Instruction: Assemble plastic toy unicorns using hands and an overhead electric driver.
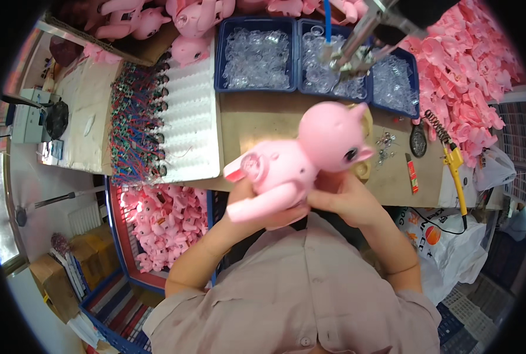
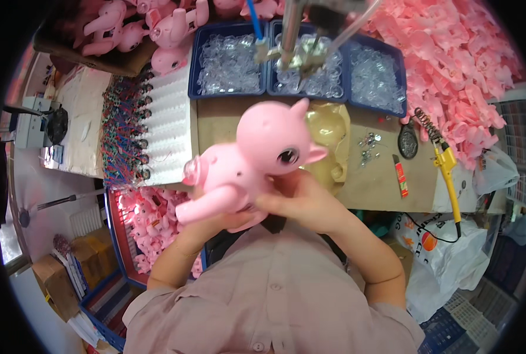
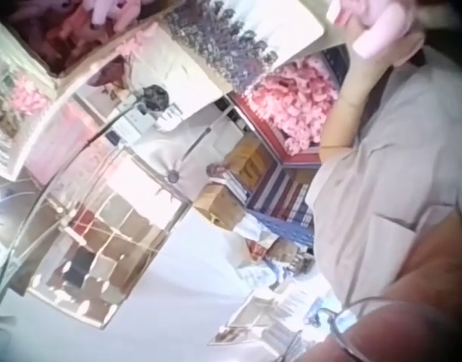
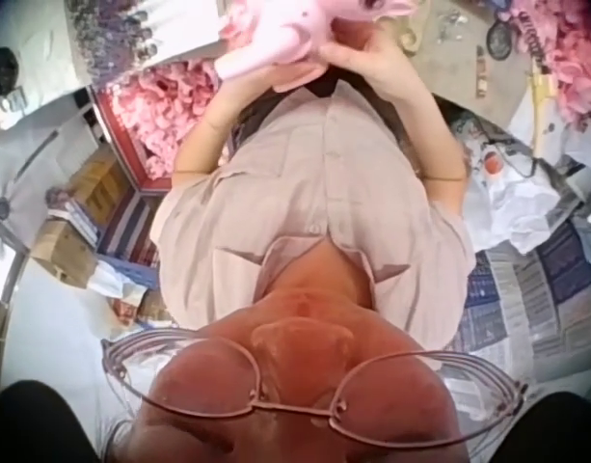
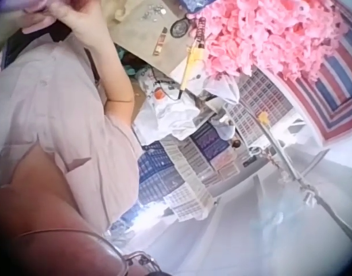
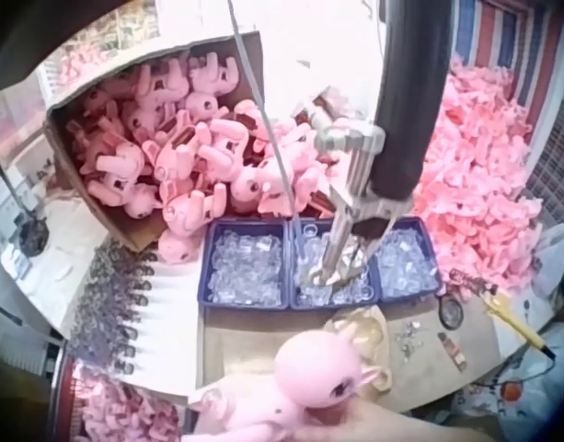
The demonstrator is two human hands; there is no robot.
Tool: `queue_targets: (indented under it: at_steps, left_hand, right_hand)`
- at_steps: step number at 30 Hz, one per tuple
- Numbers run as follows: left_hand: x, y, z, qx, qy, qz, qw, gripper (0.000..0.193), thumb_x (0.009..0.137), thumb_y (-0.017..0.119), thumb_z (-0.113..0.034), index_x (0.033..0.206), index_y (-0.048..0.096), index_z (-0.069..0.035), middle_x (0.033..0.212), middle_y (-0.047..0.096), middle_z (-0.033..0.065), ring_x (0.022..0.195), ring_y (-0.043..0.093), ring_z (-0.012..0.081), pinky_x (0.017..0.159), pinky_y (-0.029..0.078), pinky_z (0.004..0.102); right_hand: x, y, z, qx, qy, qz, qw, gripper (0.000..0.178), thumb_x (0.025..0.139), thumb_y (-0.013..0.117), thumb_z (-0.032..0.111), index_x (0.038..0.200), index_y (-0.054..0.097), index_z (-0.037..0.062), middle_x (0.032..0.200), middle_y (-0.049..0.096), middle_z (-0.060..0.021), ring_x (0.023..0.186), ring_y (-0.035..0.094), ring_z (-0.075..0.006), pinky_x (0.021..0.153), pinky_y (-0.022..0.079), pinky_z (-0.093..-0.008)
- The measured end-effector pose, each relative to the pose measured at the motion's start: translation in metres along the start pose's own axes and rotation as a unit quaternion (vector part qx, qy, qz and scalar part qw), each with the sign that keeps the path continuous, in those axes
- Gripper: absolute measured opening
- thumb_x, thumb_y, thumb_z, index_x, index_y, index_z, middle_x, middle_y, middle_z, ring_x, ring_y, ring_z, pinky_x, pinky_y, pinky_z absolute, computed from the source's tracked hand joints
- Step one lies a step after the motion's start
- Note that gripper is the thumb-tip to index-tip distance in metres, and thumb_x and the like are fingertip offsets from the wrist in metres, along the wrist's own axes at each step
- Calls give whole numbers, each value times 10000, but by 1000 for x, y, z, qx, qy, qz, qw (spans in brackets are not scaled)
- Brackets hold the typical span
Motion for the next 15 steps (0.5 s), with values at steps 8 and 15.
queue_targets:
  at_steps: [8,15]
  left_hand:
    - [-6,-6,-37,313,207,8,927,596,560,840,-194,1086,604,-43,1064,633,103,950,622,274,827,494,372]
    - [-34,-11,-13,249,82,-28,965,444,671,807,-186,1031,595,-38,938,633,81,846,625,199,721,506,303]
  right_hand:
    - [0,1,69,-361,-442,-48,819,511,1009,345,420,951,612,-12,956,614,-169,914,613,-271,843,484,-370]
    - [16,7,59,-332,-423,-103,837,480,999,337,324,845,647,-8,870,626,-157,800,609,-259,735,482,-344]
Point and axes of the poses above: each hand's wrist, its own x-axis towards the middle knuckle, its own y-axis out of the palm, z = x × y, the point moved 4 cm from there along x, towards the middle knuckle
